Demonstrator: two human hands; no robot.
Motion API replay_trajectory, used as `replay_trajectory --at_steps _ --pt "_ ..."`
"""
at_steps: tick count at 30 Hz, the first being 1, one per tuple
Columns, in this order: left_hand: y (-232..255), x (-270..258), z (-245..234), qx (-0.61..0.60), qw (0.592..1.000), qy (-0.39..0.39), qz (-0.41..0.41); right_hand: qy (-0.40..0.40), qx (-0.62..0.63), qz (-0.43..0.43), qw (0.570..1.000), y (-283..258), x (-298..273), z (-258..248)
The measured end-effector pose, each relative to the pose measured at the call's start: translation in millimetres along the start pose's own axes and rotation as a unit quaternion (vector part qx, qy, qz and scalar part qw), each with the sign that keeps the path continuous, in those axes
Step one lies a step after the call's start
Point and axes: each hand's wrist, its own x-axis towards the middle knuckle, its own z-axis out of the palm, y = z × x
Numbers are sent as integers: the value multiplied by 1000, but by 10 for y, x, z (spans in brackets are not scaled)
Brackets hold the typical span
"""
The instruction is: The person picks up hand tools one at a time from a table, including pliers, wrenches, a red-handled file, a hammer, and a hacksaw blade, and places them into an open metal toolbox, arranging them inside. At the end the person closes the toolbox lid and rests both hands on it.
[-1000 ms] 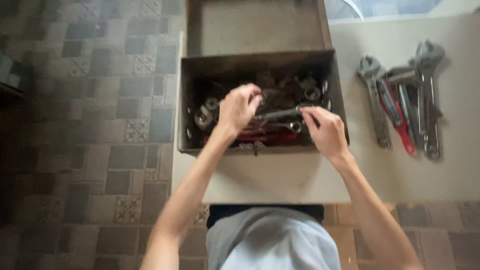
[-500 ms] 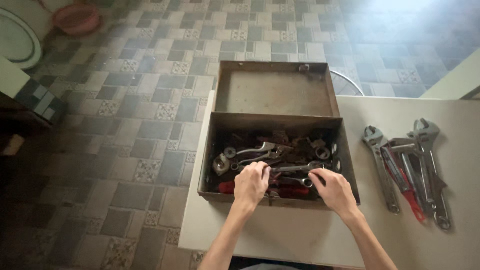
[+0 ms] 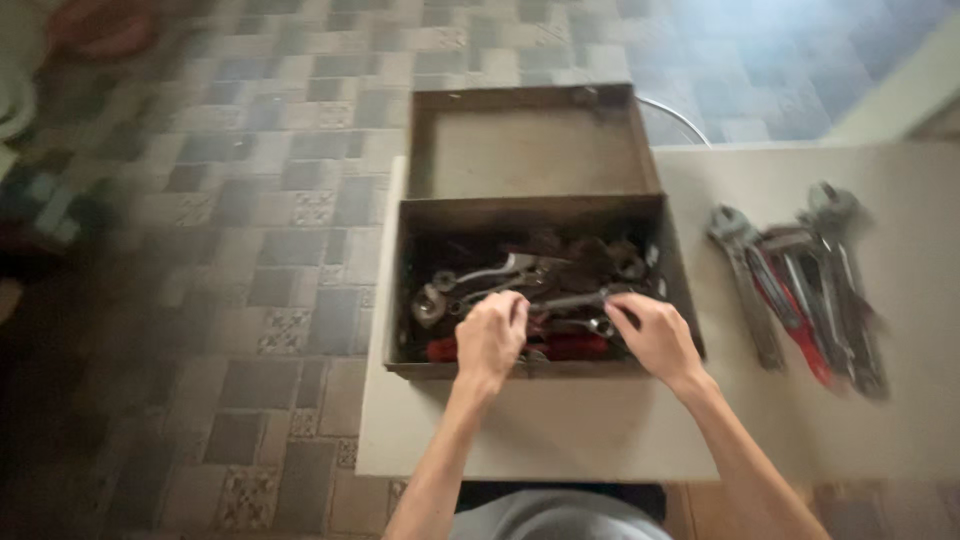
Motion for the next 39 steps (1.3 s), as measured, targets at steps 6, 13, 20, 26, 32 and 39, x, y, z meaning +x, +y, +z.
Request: replay_trajectory --at_steps 6,13,20,26,32,39 --pt "541 48 82 -112 993 3 47 90 64 99 989 132 -78 -210" --pt "1387 45 544 -311 937 -150 51 207 -20 154 966 1039 -392 -745" --pt "1931 -212 2162 -491 826 -270 -64 106 -248 218 938 2062 -970 -711" --pt "1900 -281 3689 -418 857 -214 -212 19 -304 238 922 2375 -1136 -500" --pt "1620 -234 4339 -374 844 -201 -326 31 -260 219 940 2352 -1084 -599" --pt "1489 -36 4731 -438 790 -193 -384 34 -232 233 944 2146 -951 -718"
